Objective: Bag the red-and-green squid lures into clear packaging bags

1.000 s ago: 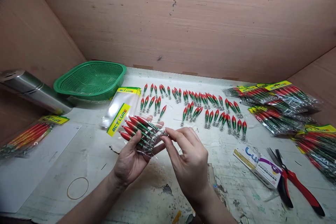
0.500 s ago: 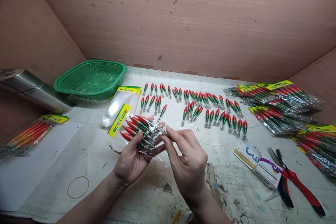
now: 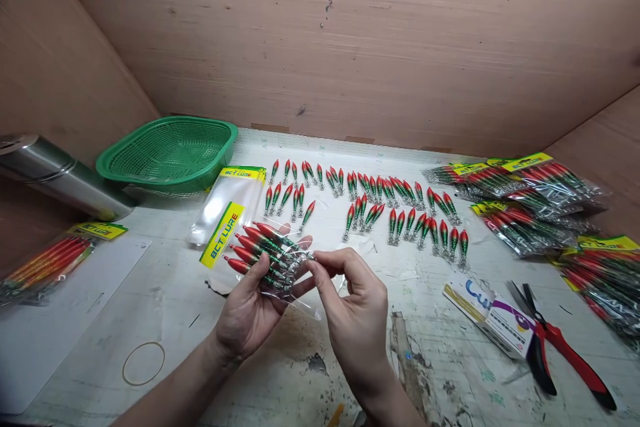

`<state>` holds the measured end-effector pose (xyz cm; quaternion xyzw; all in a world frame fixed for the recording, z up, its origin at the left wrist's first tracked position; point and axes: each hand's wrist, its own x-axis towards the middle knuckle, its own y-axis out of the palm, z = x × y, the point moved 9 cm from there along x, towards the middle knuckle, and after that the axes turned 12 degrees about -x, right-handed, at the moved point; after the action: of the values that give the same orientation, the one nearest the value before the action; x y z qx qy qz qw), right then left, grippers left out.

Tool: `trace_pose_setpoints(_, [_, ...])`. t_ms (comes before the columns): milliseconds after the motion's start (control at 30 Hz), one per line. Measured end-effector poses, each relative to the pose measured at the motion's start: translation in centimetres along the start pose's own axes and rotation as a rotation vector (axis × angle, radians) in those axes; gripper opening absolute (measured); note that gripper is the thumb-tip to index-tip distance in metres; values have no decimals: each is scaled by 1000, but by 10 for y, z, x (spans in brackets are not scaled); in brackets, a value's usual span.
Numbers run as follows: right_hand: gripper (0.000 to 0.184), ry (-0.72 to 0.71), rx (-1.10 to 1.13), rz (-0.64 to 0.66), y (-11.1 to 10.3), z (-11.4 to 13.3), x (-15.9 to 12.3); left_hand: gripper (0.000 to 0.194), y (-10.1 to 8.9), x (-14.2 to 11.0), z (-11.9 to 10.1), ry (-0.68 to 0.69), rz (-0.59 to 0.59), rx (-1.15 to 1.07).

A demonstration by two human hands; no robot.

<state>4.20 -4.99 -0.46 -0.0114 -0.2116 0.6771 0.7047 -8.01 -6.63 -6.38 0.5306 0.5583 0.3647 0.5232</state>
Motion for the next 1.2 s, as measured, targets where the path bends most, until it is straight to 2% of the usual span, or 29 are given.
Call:
trace_pose_setpoints(100, [5, -31, -27, -13, -1, 2, 1, 55, 0, 0, 0, 1, 8, -1])
trace_pose_setpoints(333, [8, 32, -26, 35, 2, -1, 4, 58, 3, -1, -2, 4, 19, 11])
trace_pose_setpoints(600, [6, 45, -50, 27, -2, -1, 7, 63, 1, -3, 2, -41, -2, 60])
trace_pose_setpoints(700, [4, -20, -119, 8, -4, 5, 7, 62, 1, -3, 3, -44, -5, 68])
trace_pose_setpoints(800, [4, -157, -222, -16, -5, 18, 5, 62, 2, -2, 3, -35, -9, 72])
trace_pose_setpoints(933, [12, -329, -354, -117, -10, 34, 0, 64, 3, -3, 2, -23, -14, 65])
trace_pose_setpoints(1033, [15, -366, -401, -179, -13, 36, -2, 63, 5, -4, 3, -38, -3, 52])
trace_pose_setpoints(1200, [13, -384, -385, -203, -11, 39, -3, 64, 4, -3, 5, -48, -7, 57])
